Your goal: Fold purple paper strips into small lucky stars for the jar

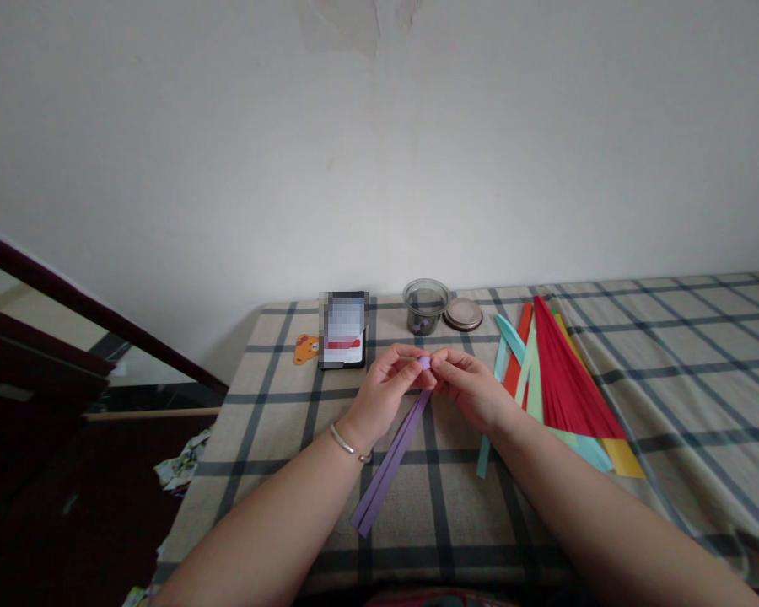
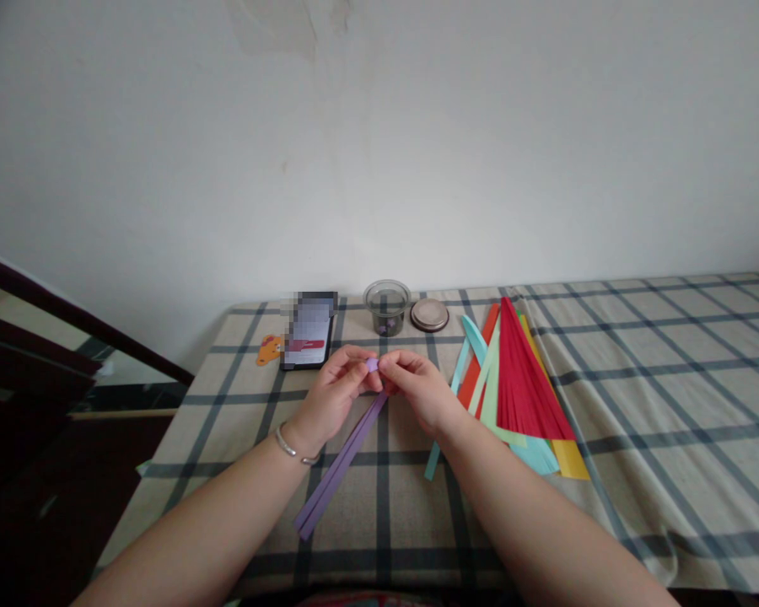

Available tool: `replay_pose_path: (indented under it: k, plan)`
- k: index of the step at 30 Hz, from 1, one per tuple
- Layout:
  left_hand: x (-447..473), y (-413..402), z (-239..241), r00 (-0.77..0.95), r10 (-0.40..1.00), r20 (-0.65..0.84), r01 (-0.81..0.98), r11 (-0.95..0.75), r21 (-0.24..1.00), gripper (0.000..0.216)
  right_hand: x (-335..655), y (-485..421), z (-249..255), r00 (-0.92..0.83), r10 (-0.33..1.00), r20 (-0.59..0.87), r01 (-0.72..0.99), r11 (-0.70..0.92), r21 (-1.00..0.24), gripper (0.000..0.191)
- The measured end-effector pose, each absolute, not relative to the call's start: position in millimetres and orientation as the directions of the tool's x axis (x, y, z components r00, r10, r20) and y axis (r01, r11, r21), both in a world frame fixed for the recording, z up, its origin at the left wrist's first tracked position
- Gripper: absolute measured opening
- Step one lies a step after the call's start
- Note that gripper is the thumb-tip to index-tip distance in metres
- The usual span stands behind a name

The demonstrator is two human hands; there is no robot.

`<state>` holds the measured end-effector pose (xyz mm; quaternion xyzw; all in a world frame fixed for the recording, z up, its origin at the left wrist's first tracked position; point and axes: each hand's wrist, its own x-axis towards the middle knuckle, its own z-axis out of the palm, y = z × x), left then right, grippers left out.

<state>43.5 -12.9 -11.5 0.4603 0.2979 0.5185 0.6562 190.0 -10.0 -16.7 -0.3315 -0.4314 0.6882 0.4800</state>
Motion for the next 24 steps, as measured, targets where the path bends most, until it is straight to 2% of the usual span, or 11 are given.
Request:
replay_pose_path:
  k: [4, 12, 19, 24]
  plan:
    - [44.2, -13.5, -10.0, 0.283, 0.958, 0.056, -0.435, 0.076, 0.897, 0.022, 190.1, -11.0, -14.8, -0.32, 0.946, -0.057, -0.384, -0.185, -0.905, 0.025]
    - [44.1, -12.6, -13.0, 0.261, 0.963, 0.071, -0.429, 0.05, 0.902, 0.021, 189.1, -11.4, -11.0, -0.258, 0.963, -0.079, -0.373, -0.175, -0.911, 0.026]
    - [44.2, -11.2, -11.2, 0.402, 0.915, -0.018, -0.546, 0.255, 0.798, 0.019, 188.6, -11.7, -11.9, -0.324, 0.946, -0.023, -0.393, -0.156, -0.906, 0.024]
    - [44.2, -11.8, -8.7, 0.425, 0.904, -0.046, -0.551, 0.298, 0.78, 0.018, 187.0, -12.7, -9.3, -0.361, 0.933, 0.01, -0.409, -0.149, -0.901, 0.023]
